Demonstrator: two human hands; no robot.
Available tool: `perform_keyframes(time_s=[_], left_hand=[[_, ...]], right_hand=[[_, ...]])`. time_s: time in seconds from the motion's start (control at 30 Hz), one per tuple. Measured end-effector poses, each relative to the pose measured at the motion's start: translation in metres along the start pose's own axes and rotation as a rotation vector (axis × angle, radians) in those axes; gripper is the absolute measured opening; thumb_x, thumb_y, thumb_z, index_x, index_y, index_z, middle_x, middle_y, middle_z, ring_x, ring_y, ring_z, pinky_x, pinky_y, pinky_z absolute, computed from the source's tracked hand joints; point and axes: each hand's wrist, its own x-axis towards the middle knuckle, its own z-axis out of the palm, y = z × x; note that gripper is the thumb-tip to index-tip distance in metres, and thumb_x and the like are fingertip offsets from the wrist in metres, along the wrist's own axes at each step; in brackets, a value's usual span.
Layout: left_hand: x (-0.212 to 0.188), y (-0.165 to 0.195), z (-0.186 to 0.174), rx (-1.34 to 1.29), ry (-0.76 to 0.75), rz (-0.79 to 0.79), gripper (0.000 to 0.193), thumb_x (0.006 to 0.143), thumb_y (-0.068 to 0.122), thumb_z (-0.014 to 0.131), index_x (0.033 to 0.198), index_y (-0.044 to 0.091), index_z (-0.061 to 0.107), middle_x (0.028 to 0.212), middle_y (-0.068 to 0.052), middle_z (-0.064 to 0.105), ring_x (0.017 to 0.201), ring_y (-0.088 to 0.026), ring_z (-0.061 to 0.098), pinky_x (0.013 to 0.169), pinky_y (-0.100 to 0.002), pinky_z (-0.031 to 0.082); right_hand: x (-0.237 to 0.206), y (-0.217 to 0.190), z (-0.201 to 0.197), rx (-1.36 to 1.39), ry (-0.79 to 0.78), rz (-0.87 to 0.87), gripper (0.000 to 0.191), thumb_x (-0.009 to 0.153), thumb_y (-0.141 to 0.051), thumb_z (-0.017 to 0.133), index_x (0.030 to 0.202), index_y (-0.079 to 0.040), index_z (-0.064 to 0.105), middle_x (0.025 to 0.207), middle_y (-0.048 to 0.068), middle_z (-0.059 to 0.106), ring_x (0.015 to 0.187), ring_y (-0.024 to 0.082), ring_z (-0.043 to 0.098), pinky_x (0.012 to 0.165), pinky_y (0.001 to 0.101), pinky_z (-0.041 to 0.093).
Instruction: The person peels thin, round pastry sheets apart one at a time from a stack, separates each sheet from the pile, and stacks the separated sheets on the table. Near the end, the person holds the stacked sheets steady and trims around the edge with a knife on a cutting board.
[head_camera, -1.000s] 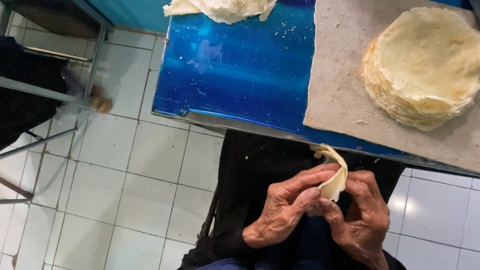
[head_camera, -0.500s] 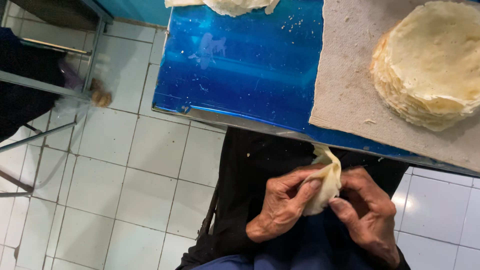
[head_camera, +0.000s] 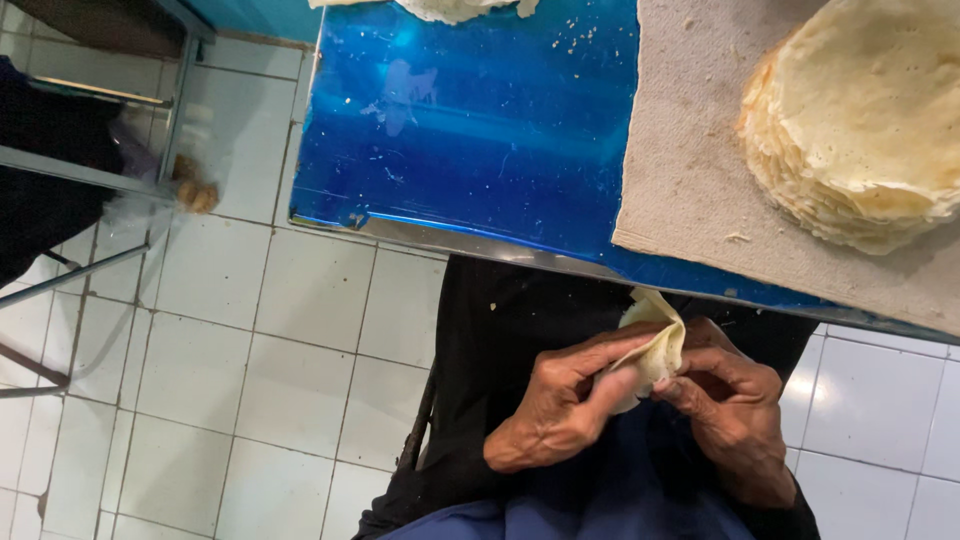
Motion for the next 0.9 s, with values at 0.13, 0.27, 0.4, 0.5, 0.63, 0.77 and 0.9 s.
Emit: perform_keyframes(time_s=[0.13, 0.27, 0.4, 0.5, 0.63, 0.77, 0.9], left_hand=[[-0.003, -0.008, 0.001, 0.117, 0.008, 0.089, 0.052, 0.094, 0.008, 0.078, 0.142, 0.001, 0.060, 0.147, -0.019, 0.063, 0.138, -0.029, 0.063, 0.116, -0.037, 0.055], [0.000, -0.014, 0.002, 0.128, 0.070, -0.017, 0.037, 0.107, 0.009, 0.066, 0.143, 0.002, 0.065, 0.142, -0.017, 0.068, 0.131, -0.026, 0.070, 0.115, -0.035, 0.059], [-0.004, -0.018, 0.000, 0.157, 0.037, 0.063, 0.050, 0.093, 0.012, 0.075, 0.138, -0.002, 0.060, 0.140, -0.021, 0.065, 0.129, -0.029, 0.066, 0.109, -0.037, 0.056], [-0.001, -0.025, 0.001, 0.138, 0.096, -0.042, 0.036, 0.104, 0.010, 0.063, 0.139, -0.001, 0.062, 0.136, -0.020, 0.070, 0.125, -0.027, 0.069, 0.106, -0.035, 0.059], [-0.001, -0.033, 0.004, -0.056, 0.169, -0.174, 0.035, 0.107, 0.007, 0.055, 0.140, 0.000, 0.063, 0.130, -0.019, 0.073, 0.118, -0.027, 0.070, 0.102, -0.034, 0.059], [-0.009, -0.035, 0.008, 0.293, 0.142, 0.122, 0.034, 0.103, 0.001, 0.057, 0.136, -0.001, 0.062, 0.138, -0.021, 0.068, 0.130, -0.030, 0.068, 0.110, -0.035, 0.057], [-0.015, -0.042, 0.007, 0.277, 0.187, 0.089, 0.026, 0.107, 0.003, 0.057, 0.132, -0.001, 0.066, 0.131, -0.017, 0.072, 0.122, -0.027, 0.073, 0.105, -0.033, 0.060]], right_hand=[[0.004, 0.008, -0.004, 0.049, -0.044, -0.061, 0.010, 0.090, -0.002, 0.077, 0.097, 0.005, 0.075, 0.110, 0.015, 0.067, 0.103, 0.022, 0.065, 0.090, 0.0325, 0.055], [0.008, 0.013, -0.005, 0.157, -0.014, 0.023, 0.014, 0.089, -0.001, 0.073, 0.100, 0.008, 0.076, 0.111, 0.017, 0.066, 0.097, 0.025, 0.066, 0.082, 0.0361, 0.057], [0.007, 0.015, -0.005, 0.093, -0.031, -0.003, 0.015, 0.091, 0.000, 0.071, 0.101, 0.011, 0.073, 0.112, 0.018, 0.065, 0.103, 0.026, 0.065, 0.089, 0.0369, 0.055], [0.006, 0.016, -0.003, 0.228, -0.009, 0.024, 0.017, 0.100, -0.005, 0.064, 0.104, 0.010, 0.069, 0.111, 0.017, 0.063, 0.099, 0.025, 0.064, 0.086, 0.0368, 0.055], [0.006, 0.023, 0.005, 0.382, 0.178, 0.099, 0.021, 0.100, -0.010, 0.058, 0.114, 0.006, 0.060, 0.119, 0.013, 0.060, 0.104, 0.022, 0.062, 0.090, 0.0359, 0.053], [0.001, 0.033, 0.015, 0.044, 0.137, -0.078, 0.040, 0.089, -0.009, 0.069, 0.125, 0.002, 0.052, 0.121, 0.010, 0.056, 0.110, 0.018, 0.060, 0.095, 0.0314, 0.052], [-0.009, 0.039, 0.012, -0.343, 0.298, 0.088, 0.026, 0.101, -0.005, 0.062, 0.126, 0.001, 0.061, 0.111, 0.012, 0.066, 0.095, 0.017, 0.064, 0.083, 0.0316, 0.053]])
